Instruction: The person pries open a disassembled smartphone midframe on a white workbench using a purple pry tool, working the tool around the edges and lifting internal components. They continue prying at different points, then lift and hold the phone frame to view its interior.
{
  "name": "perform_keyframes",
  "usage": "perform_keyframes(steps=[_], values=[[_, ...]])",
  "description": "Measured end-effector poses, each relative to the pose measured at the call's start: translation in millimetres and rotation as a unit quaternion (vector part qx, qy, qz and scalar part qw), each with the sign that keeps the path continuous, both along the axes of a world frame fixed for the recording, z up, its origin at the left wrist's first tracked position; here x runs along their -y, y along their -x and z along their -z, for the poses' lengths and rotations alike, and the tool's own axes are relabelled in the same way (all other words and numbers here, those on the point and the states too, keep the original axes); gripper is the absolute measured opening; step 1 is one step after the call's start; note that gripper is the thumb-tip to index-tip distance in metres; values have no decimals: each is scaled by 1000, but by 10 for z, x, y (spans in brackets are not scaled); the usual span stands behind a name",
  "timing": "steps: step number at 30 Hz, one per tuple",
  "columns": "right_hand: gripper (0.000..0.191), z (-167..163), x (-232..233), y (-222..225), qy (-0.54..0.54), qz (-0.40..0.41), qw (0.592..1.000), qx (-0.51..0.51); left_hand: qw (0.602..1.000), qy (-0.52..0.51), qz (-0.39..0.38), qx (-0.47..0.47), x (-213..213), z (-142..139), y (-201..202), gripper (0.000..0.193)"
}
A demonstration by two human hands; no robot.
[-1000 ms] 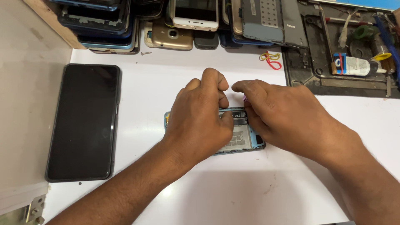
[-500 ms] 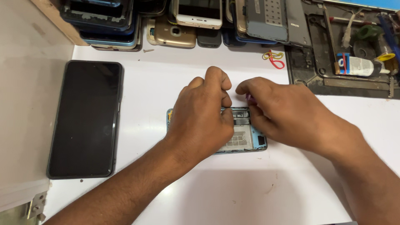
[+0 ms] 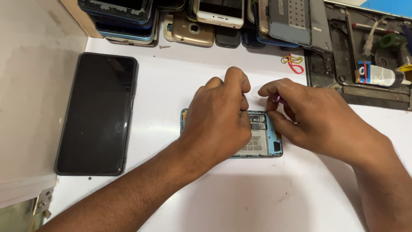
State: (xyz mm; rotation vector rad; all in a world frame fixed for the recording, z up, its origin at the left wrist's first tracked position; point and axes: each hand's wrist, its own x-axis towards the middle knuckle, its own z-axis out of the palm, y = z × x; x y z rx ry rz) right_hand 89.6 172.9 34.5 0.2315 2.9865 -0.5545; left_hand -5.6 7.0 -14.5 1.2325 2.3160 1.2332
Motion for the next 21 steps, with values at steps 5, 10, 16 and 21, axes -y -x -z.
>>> perform_keyframes(steps=[5, 10, 16, 21], values=[[41, 1, 1, -9, -19, -20, 999, -20, 1000, -6, 2, -3, 2, 8, 3, 38], [36, 19, 4, -42, -39, -58, 996, -62, 1000, -13, 1, -8, 0, 20, -2, 37], [34, 0, 53, -26, -83, -69, 993, -52, 1000, -19, 1, -19, 9, 33, -4, 37], [27, -21, 131, -22, -135, -77, 988, -23, 999, -29, -2, -17, 4, 41, -5, 37]])
